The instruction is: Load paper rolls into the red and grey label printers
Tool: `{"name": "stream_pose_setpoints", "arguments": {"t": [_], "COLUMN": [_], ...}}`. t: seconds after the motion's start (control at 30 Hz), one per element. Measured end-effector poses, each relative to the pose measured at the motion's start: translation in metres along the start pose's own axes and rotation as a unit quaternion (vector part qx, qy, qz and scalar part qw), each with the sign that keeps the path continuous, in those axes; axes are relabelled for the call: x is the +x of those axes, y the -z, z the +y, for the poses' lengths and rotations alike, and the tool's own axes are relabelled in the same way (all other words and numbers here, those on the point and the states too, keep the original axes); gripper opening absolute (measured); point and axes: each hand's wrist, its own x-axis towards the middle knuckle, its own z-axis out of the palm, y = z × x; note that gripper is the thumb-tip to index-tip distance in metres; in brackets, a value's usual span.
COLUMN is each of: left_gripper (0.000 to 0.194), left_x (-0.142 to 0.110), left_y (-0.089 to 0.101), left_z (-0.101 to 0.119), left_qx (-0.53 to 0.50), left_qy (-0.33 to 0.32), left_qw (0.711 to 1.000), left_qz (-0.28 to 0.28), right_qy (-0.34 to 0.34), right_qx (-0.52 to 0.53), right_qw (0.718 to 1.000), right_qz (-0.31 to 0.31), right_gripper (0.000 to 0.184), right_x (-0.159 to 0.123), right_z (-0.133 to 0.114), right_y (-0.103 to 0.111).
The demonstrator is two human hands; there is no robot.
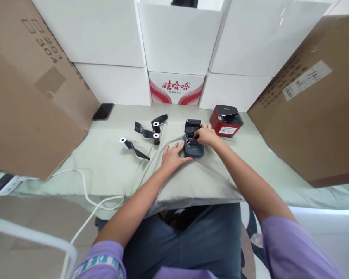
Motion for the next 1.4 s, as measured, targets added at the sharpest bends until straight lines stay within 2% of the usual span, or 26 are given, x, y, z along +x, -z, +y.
{"name": "stream_pose_setpoints", "arguments": {"t": [0.13,0.27,0.33,0.4,0.5,0.57,0.63,0.73,0.83,1.0,1.1,1.3,1.4], "left_gripper": [0.084,0.083,0.083,0.083,0.083,0.085,0.089,0.091,0.088,0.089,0.089,0.093,0.096], "left_x": [0.0,0.0,0.0,0.001,0.001,0.002,0.002,0.003,0.003,0.004,0.004,0.004,0.004], "left_y": [0.001,0.003,0.004,0.004,0.003,0.003,0.003,0.004,0.003,0.001,0.001,0.002,0.002], "left_z": [0.001,0.002,0.003,0.003,0.002,0.002,0.001,0.001,0.0,0.0,0.0,-0.001,-0.001], "left_qx": [-0.007,-0.024,-0.029,-0.031,-0.029,-0.021,-0.011,-0.011,-0.023,-0.02,-0.014,-0.026,-0.028], "left_qy": [0.003,0.0,0.002,0.006,0.009,0.01,0.013,0.012,0.003,-0.01,-0.011,-0.008,-0.003], "left_qw": [1.0,1.0,1.0,0.999,0.999,1.0,1.0,1.0,1.0,1.0,1.0,1.0,1.0], "left_qz": [0.0,-0.003,-0.006,-0.007,-0.01,-0.014,-0.017,-0.013,-0.004,0.002,0.005,-0.004,-0.014], "right_qy": [0.003,0.015,0.055,0.094,0.147,0.179,0.184,0.157,0.151,0.139,0.121,0.088,0.093], "right_qx": [0.021,0.128,0.234,0.358,0.501,0.522,0.473,0.329,0.221,0.129,0.059,-0.098,-0.102], "right_qw": [0.999,0.979,0.954,0.911,0.842,0.828,0.855,0.914,0.944,0.975,0.989,0.991,0.99], "right_qz": [0.048,0.158,0.182,0.182,0.138,0.101,0.111,0.178,0.193,0.116,0.069,0.009,0.012], "right_gripper": [0.027,0.03,0.029,0.033,0.046,0.044,0.033,0.022,0.021,0.024,0.028,0.037,0.044], "right_x": [-0.003,-0.013,-0.013,-0.006,0.017,0.036,0.054,0.073,0.082,0.085,0.085,0.078,0.074], "right_z": [0.003,0.01,0.004,-0.009,-0.037,-0.055,-0.07,-0.085,-0.093,-0.093,-0.093,-0.099,-0.108], "right_y": [0.0,0.022,0.033,0.039,0.033,0.024,0.013,0.001,-0.01,-0.026,-0.027,-0.003,0.012]}}
